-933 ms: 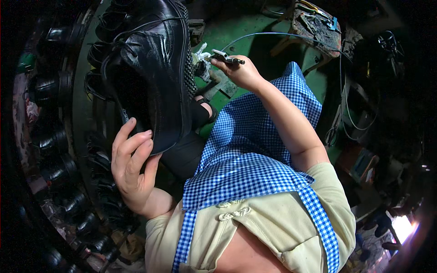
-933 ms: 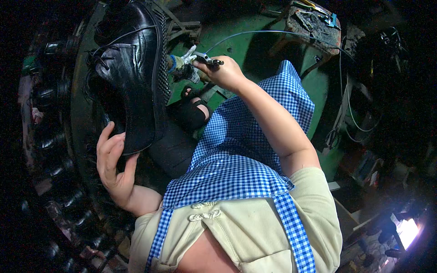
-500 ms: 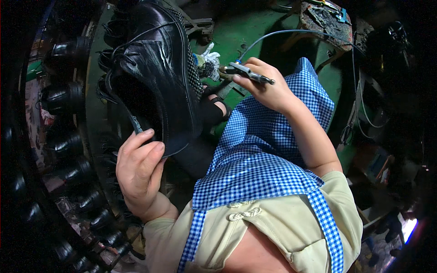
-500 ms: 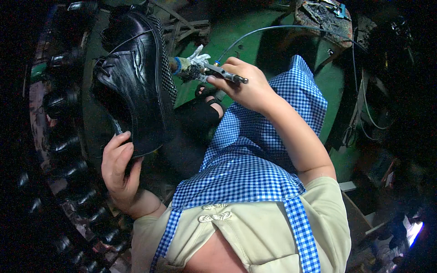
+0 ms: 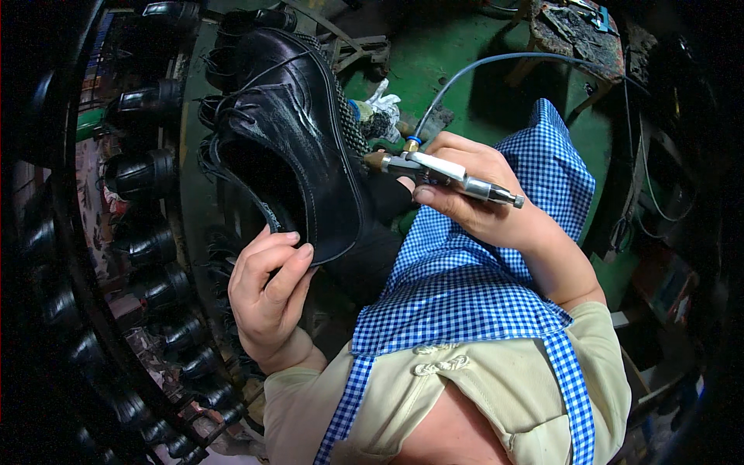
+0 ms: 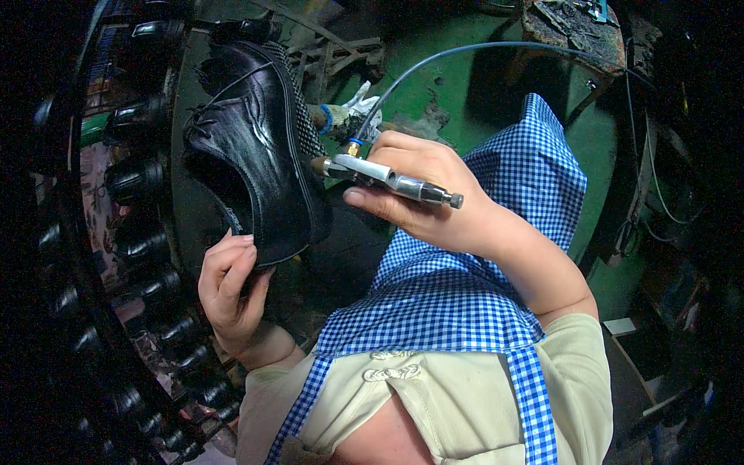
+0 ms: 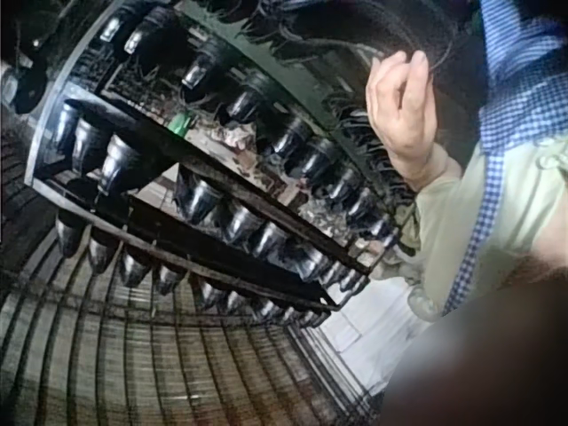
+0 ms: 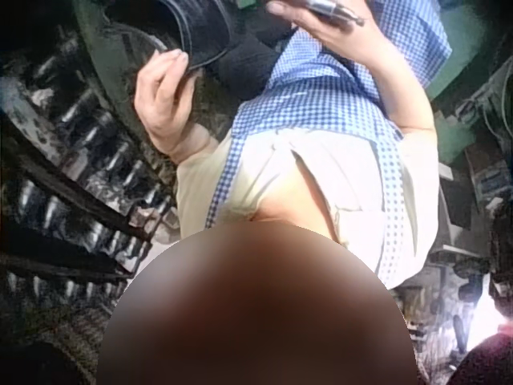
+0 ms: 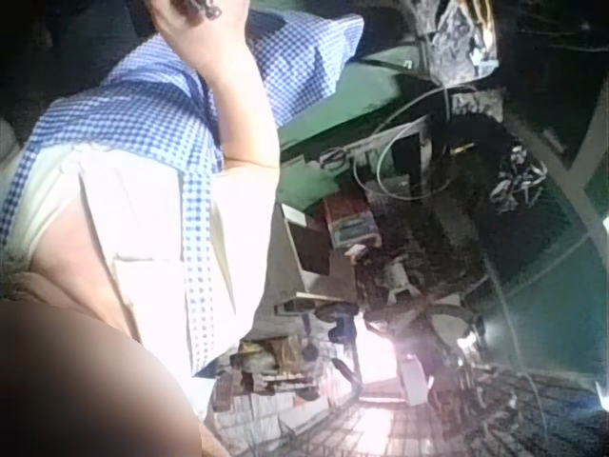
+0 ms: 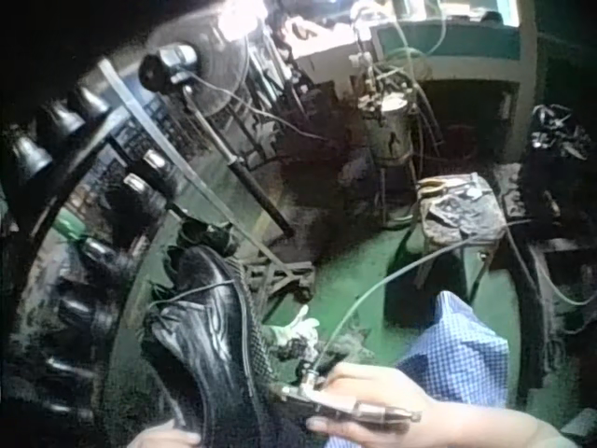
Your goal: Applying a spray finish or adhesive to black leather shoes using an industrial spray gun.
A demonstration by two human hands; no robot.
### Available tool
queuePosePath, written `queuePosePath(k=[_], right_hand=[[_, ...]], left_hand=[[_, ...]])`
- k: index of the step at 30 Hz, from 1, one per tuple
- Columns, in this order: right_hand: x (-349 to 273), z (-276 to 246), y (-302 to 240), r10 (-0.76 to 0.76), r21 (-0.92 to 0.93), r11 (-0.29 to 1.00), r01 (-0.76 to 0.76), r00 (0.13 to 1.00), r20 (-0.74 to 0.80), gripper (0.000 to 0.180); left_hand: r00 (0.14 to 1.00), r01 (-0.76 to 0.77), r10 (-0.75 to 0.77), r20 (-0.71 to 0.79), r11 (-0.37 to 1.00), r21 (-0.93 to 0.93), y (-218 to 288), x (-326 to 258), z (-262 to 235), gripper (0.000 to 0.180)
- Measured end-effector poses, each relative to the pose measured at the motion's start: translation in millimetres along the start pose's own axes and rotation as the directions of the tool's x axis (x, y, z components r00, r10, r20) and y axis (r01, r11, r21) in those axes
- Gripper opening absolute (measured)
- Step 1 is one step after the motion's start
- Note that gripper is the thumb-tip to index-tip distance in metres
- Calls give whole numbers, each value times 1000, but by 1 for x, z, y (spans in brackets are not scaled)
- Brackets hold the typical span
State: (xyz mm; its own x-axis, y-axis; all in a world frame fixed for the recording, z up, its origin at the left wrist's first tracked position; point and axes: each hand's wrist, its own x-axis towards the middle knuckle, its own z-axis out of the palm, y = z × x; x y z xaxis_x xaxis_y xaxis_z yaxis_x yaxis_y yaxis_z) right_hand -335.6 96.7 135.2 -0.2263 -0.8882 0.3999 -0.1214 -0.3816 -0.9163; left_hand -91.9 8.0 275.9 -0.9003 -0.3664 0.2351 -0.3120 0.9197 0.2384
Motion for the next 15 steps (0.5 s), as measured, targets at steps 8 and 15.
queuePosePath(k=[8, 15], right_hand=[[3, 6, -2, -38, 12, 999, 38, 999, -30, 22], [4, 1, -7, 1, -85, 996, 3, 999, 40, 23]], left_hand=[[1000, -5, 5, 7, 1000, -9, -2, 1, 1, 48], [1000, -26, 26, 17, 1000, 9, -2, 5, 2, 49]])
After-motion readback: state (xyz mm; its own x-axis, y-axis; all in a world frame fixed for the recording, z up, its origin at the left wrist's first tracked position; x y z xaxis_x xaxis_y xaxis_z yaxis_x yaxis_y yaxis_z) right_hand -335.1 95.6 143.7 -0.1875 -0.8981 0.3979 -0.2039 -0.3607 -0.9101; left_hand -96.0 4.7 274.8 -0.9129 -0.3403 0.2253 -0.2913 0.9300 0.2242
